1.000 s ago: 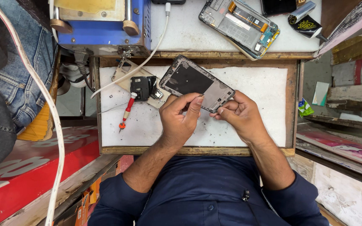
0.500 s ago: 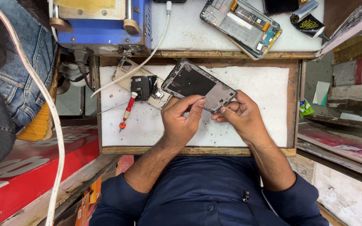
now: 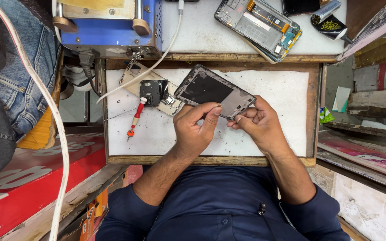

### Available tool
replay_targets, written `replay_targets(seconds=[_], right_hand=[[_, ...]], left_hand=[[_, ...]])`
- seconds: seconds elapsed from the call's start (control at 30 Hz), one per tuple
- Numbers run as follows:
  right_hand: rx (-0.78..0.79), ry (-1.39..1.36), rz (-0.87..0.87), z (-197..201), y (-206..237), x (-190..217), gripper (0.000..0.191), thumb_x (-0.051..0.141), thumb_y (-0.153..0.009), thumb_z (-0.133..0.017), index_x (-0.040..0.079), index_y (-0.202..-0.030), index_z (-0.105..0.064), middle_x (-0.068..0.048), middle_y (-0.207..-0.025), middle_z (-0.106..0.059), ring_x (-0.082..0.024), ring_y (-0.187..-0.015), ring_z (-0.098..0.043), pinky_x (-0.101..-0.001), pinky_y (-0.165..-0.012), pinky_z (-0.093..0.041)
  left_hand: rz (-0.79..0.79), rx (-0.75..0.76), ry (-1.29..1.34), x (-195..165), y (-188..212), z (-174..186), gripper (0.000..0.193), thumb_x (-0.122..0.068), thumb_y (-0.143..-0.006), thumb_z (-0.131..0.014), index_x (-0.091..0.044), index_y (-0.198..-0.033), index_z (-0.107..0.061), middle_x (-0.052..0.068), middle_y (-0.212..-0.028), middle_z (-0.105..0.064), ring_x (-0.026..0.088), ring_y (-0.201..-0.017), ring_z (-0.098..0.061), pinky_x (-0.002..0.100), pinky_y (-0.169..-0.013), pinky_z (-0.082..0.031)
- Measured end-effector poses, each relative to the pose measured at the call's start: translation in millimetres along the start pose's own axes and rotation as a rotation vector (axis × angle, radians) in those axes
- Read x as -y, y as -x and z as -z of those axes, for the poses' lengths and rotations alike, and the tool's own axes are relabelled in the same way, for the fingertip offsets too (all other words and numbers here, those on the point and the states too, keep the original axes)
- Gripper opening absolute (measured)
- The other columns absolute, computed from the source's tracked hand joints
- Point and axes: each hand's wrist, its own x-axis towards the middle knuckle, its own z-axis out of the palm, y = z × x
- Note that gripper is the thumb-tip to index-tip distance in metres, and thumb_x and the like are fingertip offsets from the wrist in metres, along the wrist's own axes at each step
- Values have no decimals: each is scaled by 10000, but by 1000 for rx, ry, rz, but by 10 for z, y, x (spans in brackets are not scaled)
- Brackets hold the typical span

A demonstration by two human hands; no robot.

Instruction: The person removes adhesive residue from the back of a smartphone chassis using fingers and a small tool. They then handle two phone screen assemblies, comparing them and wiping one with a tool. The person continues to clean the chassis and handle the screen parts.

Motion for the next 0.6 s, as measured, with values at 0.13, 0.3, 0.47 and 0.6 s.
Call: replay_targets(seconds=[0.13, 0.3, 0.47, 0.6], right_hand=[[44, -14, 21, -3, 14, 28, 422, -51, -943, -599, -45, -1349, -484, -192, -1055, -723, -227, -969, -740, -344, -888, -633], [-5, -12, -87, 31, 1, 81, 320, 37, -1020, -515, -32, -1332, -535, -174, -1070, -755, -228, -951, -773, -331, -839, -638], [-9, 1, 14, 4, 13, 51, 363, -43, -966, -602, -54, -1321, -524, -192, -1073, -732, -226, -957, -747, -339, -866, -624], [32, -30, 47, 11, 11, 12, 413, -64, -931, -628, -61, -1328, -514, -184, -1102, -717, -208, -991, -721, -342, -916, -612]], left_hand=[[33, 1, 31, -8, -9, 8, 118, -140, -992, -757, -44, -1058, -758, 35, -837, -725, 99, -716, -665, 240, -619, -535], [-6, -9, -1, -29, -22, 16, 112, -125, -987, -761, -39, -1059, -757, 42, -861, -737, 112, -727, -664, 245, -636, -532], [6, 16, 62, -69, -29, 0, 103, -118, -996, -753, -39, -1062, -754, 39, -855, -746, 103, -727, -694, 238, -623, -541], [-13, 19, 52, -82, -39, 14, 98, -111, -992, -754, -39, -1060, -754, 48, -854, -754, 101, -729, -700, 239, -626, -542]])
